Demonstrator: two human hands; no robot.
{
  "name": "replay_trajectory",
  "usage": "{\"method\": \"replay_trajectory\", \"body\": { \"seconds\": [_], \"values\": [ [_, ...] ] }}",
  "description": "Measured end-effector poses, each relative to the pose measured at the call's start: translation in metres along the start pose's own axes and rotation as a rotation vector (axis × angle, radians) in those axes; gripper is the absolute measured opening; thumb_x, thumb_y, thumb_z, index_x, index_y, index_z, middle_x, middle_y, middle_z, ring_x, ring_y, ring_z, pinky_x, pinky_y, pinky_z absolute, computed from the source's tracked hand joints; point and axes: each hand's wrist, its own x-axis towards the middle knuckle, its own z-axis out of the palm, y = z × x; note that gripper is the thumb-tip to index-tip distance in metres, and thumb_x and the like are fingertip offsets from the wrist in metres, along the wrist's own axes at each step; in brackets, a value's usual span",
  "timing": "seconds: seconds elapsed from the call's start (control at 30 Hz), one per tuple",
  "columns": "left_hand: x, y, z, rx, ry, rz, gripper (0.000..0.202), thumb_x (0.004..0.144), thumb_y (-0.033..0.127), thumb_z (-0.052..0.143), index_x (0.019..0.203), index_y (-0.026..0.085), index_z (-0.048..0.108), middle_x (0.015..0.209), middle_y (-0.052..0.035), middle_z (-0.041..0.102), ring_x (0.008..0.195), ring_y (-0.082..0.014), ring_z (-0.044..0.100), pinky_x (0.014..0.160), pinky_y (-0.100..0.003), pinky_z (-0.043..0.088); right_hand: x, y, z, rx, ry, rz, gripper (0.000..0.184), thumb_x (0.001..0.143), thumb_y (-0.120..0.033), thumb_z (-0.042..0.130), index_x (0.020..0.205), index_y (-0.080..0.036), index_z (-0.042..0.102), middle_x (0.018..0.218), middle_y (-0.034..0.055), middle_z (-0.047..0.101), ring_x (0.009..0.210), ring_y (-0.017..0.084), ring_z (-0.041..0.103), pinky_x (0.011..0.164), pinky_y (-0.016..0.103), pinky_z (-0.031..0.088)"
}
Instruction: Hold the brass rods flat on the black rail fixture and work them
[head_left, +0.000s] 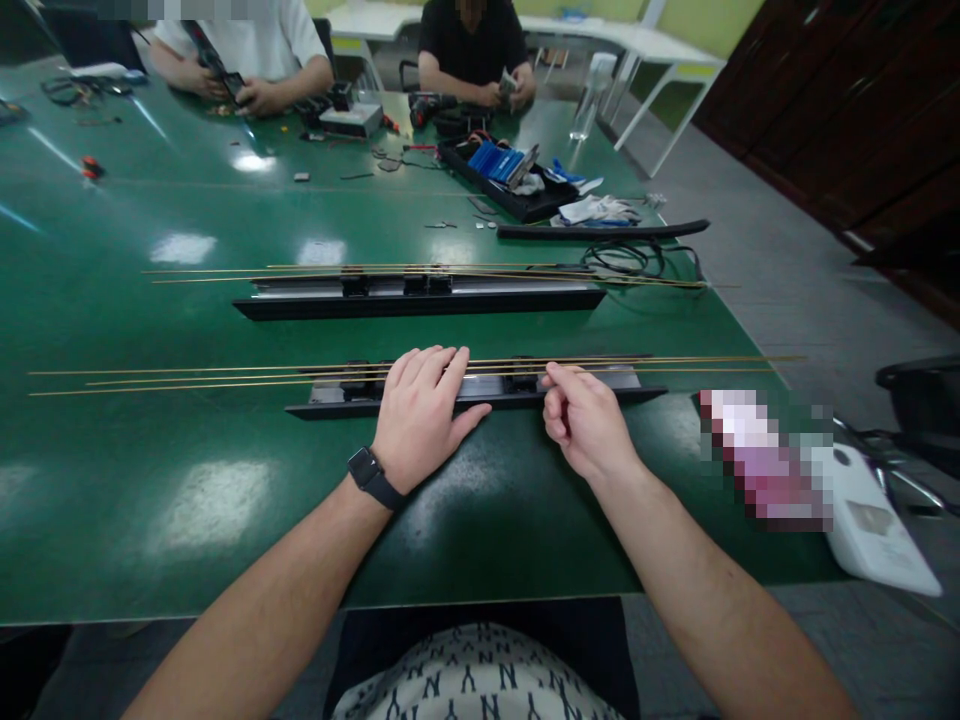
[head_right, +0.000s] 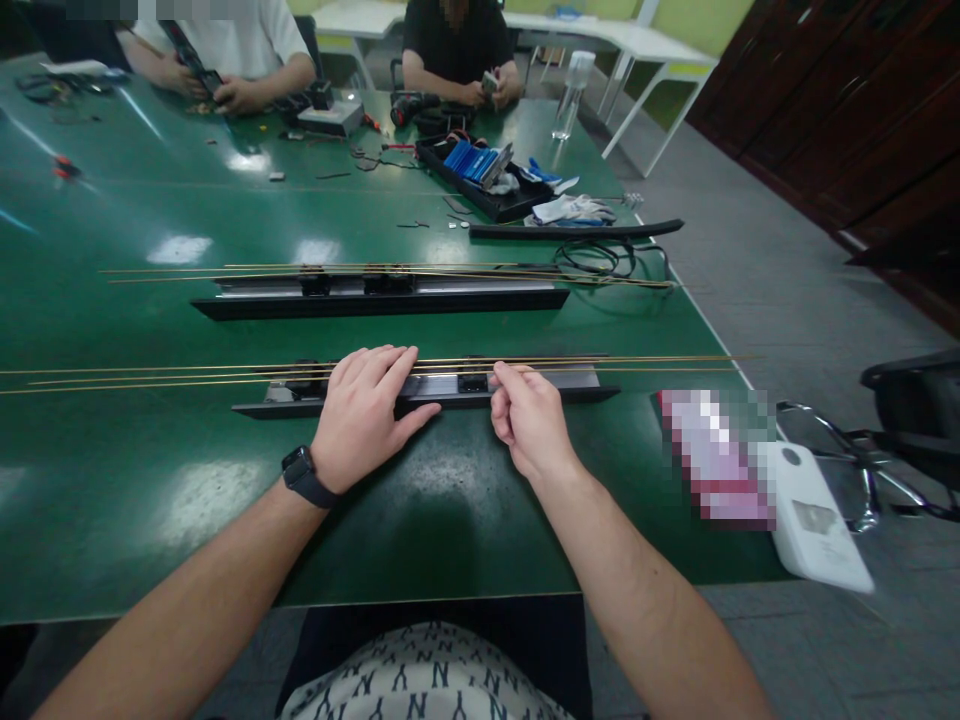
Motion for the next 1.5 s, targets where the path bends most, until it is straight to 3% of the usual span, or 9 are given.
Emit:
{"method": "replay_trajectory", "body": {
  "seconds": [0.47,0.77,1.5],
  "values": [
    [-0.0005,-0.0004,-0.0004,0.001,0.0,-0.003,0.061,0.094,0.047,0.063,0.144,0.014,0.053,0.137,-0.0164,0.064,0.131,-0.0331,0.055,0.118,-0.051,0.035,0.0011,0.0015,-0.0002,-0.011,0.022,0.003,0.031,0.082,-0.043,0.079,0.078,-0.018,0.061,0.041,-0.0055,0.051,0.027,0.007,0.035,0.027,0.017,0.021],
    [-0.0007,-0.0009,0.0012,-0.007,0.001,-0.011,0.061,0.094,0.047,0.063,0.145,0.015,0.053,0.137,-0.0163,0.064,0.133,-0.0334,0.054,0.119,-0.052,0.035,0.0009,-0.0001,-0.0015,-0.057,-0.037,0.001,0.03,0.081,-0.043,0.079,0.081,-0.018,0.063,0.041,-0.0052,0.053,0.027,0.007,0.036,0.027,0.017,0.02],
    [-0.0005,-0.0003,-0.0002,0.006,-0.009,-0.007,0.062,0.094,0.048,0.064,0.144,0.013,0.054,0.137,-0.0158,0.063,0.132,-0.0326,0.054,0.119,-0.05,0.034,-0.0004,-0.0003,0.0011,0.002,0.028,-0.001,0.029,0.082,-0.041,0.079,0.077,-0.018,0.061,0.042,-0.0059,0.05,0.028,0.007,0.035,0.027,0.017,0.021]
  ]
}}
